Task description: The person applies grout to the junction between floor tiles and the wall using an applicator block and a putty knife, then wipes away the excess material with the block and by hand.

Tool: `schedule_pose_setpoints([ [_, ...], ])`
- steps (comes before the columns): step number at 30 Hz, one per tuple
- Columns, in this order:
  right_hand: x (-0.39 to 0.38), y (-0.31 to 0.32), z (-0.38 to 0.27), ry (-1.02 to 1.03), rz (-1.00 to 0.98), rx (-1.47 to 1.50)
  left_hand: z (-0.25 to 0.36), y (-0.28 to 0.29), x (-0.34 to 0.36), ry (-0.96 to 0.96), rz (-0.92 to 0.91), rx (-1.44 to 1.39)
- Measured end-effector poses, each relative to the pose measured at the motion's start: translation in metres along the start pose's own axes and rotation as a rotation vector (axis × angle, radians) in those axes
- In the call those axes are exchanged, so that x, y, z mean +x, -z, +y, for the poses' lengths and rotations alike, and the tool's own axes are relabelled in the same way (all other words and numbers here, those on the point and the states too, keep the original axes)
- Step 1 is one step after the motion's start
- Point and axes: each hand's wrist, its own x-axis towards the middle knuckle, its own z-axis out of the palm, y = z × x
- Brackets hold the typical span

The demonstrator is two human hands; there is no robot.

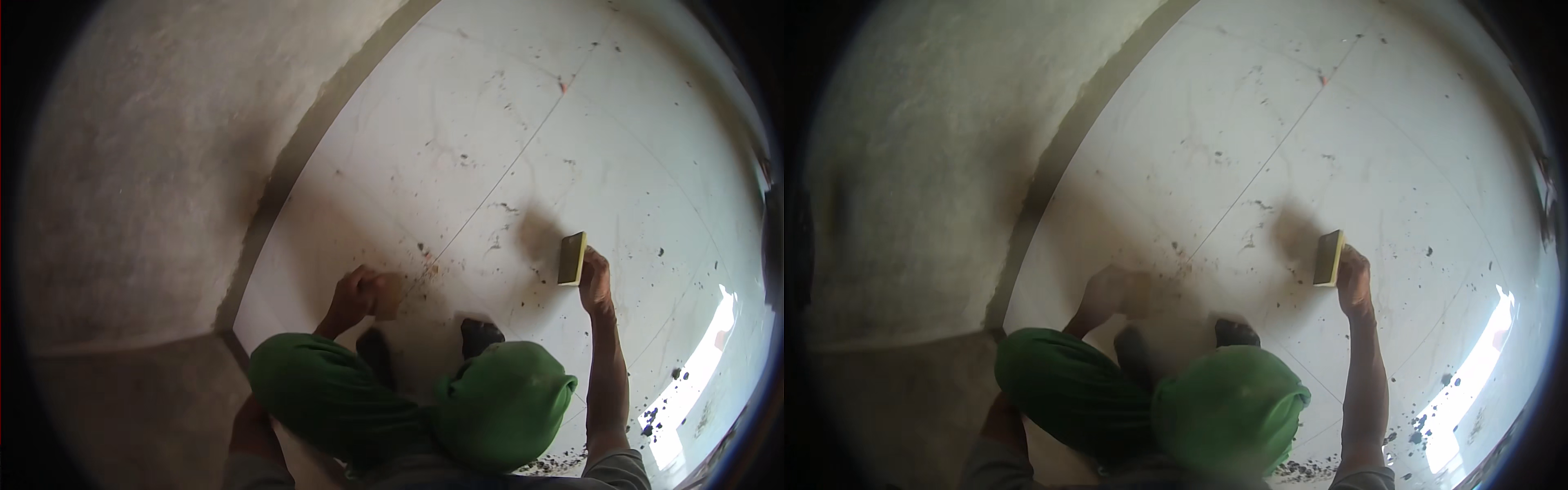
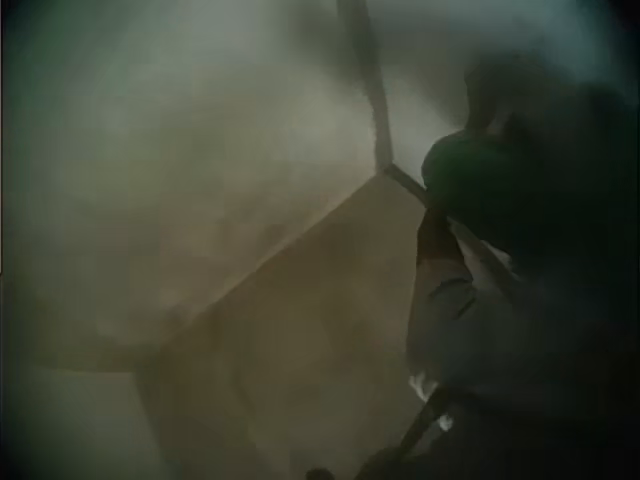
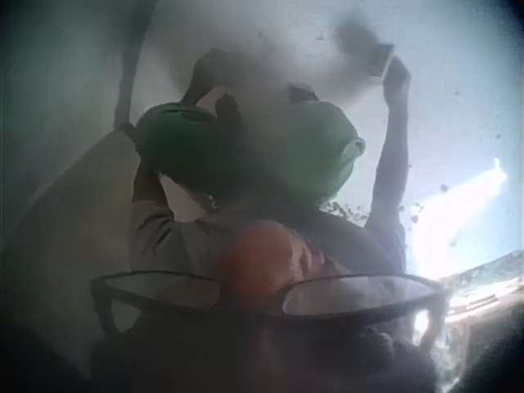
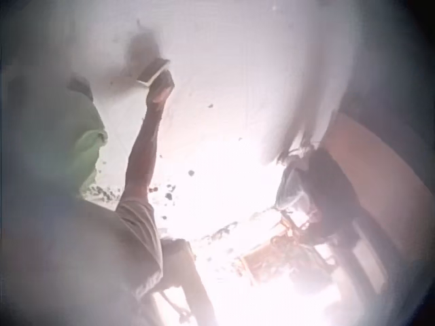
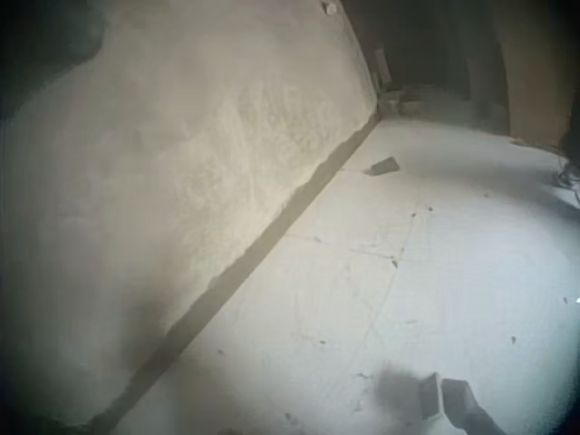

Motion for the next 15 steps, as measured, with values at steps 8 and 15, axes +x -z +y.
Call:
schedule_pose_setpoints([
  [8,0.045,0.014,0.003,-0.086,-0.166,-0.028,0.216,-0.008,0.064,-0.218,-0.153,-0.223],
  [15,0.055,-0.052,-0.039,0.012,-0.145,0.084,0.256,-0.071,0.102,-0.263,-0.473,-0.442],
])
